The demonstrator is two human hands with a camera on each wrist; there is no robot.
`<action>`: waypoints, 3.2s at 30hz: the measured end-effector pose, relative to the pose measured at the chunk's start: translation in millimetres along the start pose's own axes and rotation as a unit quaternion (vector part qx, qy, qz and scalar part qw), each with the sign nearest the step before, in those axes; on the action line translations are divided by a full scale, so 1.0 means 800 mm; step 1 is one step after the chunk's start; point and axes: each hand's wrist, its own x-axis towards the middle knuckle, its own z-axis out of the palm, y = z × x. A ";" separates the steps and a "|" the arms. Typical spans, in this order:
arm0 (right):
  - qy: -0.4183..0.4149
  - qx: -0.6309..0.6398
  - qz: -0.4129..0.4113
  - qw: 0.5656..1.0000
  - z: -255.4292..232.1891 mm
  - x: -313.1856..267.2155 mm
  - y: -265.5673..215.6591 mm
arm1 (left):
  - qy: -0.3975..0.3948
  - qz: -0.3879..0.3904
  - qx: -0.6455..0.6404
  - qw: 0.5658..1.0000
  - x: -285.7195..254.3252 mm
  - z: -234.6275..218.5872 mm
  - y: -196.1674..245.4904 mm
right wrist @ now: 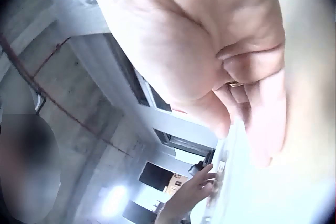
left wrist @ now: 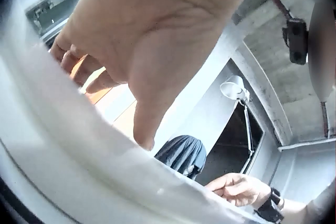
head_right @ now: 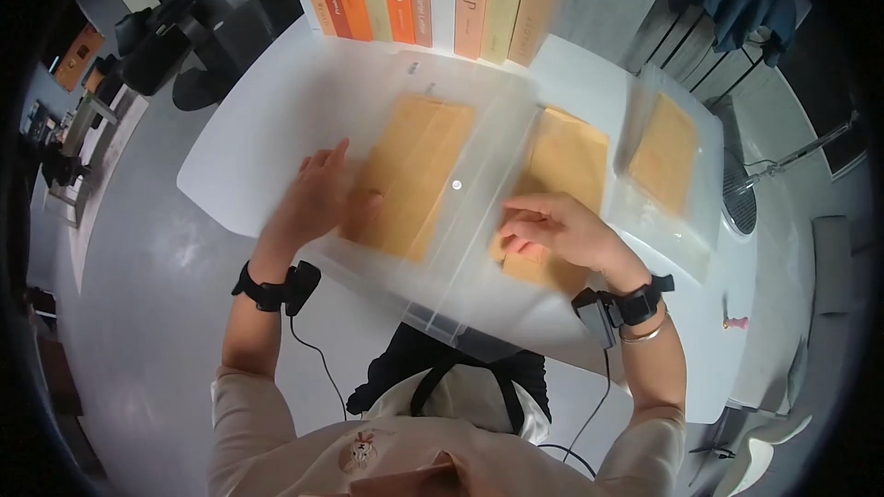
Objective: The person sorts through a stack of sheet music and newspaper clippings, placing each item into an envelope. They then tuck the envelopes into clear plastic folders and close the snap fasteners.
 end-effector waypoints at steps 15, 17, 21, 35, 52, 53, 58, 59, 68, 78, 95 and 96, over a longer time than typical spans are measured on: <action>-0.114 0.414 -0.074 0.900 0.094 0.088 0.025 | -0.101 -0.102 -0.546 0.826 0.003 0.002 -0.033; -0.106 0.332 -0.047 0.936 0.084 0.083 0.013 | -0.083 -0.108 -0.541 0.830 0.002 0.005 -0.036; -0.004 0.030 -0.074 0.997 0.024 0.035 -0.001 | -0.066 -0.127 -0.514 0.846 -0.001 -0.001 -0.027; 0.252 -0.155 -0.200 0.934 0.004 -0.018 0.023 | -0.029 -0.094 -0.449 0.888 -0.006 0.000 -0.021; 0.152 -0.536 -0.199 0.806 0.075 0.079 0.012 | -0.002 -0.058 -0.468 0.882 -0.004 0.014 -0.034; 0.155 -0.545 -0.194 0.801 0.075 0.080 0.010 | -0.010 -0.065 -0.443 0.894 -0.004 0.012 -0.035; 0.152 -0.548 -0.235 0.788 0.073 0.078 0.014 | -0.038 -0.091 -0.419 0.902 -0.007 -0.002 -0.025; 0.154 -0.535 -0.257 0.790 0.068 0.077 0.015 | -0.026 -0.078 -0.435 0.897 -0.010 -0.004 -0.025; 0.308 -0.357 -0.222 0.853 0.020 -0.018 -0.006 | 0.079 -0.036 -0.503 0.860 -0.009 -0.138 -0.216; 0.412 -0.371 -0.156 0.818 -0.040 -0.060 0.042 | 0.010 -0.180 -0.202 0.963 -0.012 -0.148 -0.374; 0.407 -0.282 -0.012 0.869 -0.037 -0.040 0.082 | -0.131 0.056 -0.231 0.963 0.091 0.014 0.087; 0.410 -0.252 -0.019 0.876 -0.040 -0.040 0.085 | -0.160 0.024 -0.277 0.947 0.094 0.014 0.095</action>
